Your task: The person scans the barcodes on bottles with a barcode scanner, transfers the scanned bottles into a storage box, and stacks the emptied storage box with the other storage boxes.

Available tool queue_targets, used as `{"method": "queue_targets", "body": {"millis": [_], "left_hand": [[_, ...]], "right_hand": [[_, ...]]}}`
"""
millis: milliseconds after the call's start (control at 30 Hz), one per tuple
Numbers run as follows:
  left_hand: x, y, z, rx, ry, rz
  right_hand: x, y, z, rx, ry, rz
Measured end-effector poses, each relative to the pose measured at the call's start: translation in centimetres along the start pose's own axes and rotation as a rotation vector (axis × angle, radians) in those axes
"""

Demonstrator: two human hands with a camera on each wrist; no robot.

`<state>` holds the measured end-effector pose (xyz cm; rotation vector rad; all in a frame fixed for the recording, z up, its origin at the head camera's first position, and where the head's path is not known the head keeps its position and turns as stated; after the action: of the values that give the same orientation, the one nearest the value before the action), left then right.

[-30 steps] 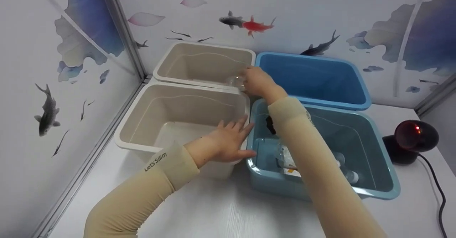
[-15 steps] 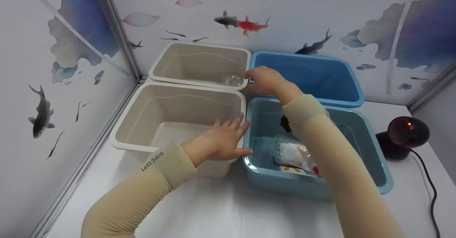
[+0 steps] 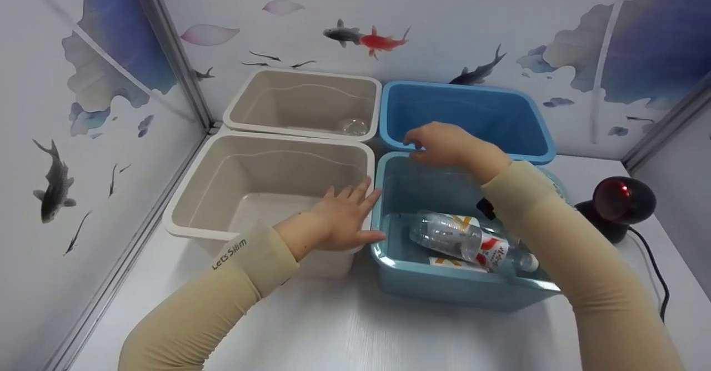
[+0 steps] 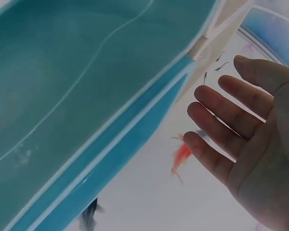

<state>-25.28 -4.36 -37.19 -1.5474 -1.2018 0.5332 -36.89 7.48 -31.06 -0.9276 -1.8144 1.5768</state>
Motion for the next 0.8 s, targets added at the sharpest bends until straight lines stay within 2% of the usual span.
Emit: {"method": "queue_targets", "body": {"millis": [233, 467, 800], "left_hand": [[-0.1, 0.1, 0.1, -0.011, -0.009, -0.004], [0.0, 0.1, 0.1, -0.011, 0.003, -0.016], [-0.1, 0.2, 0.1, -0.013, -0.005, -0.025]], "right_hand": [[1.8, 2.6, -1.5, -0.051, -0.044, -0.034], [2.8, 5.2, -2.7, -0.070, -0.087, -0.087], [4.2, 8.4, -4.5, -0.173, 0.000, -0.110]]}}
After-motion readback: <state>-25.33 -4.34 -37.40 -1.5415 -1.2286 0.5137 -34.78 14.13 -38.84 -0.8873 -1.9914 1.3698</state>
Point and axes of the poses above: each hand's wrist, its own z-axis towards the middle knuckle, its own y-axis out of the palm, x = y × z, the point moved 8 cm from there along z, towards the middle knuckle, and after that the axes turned 8 degrees about -z, right-handed, at the moved point
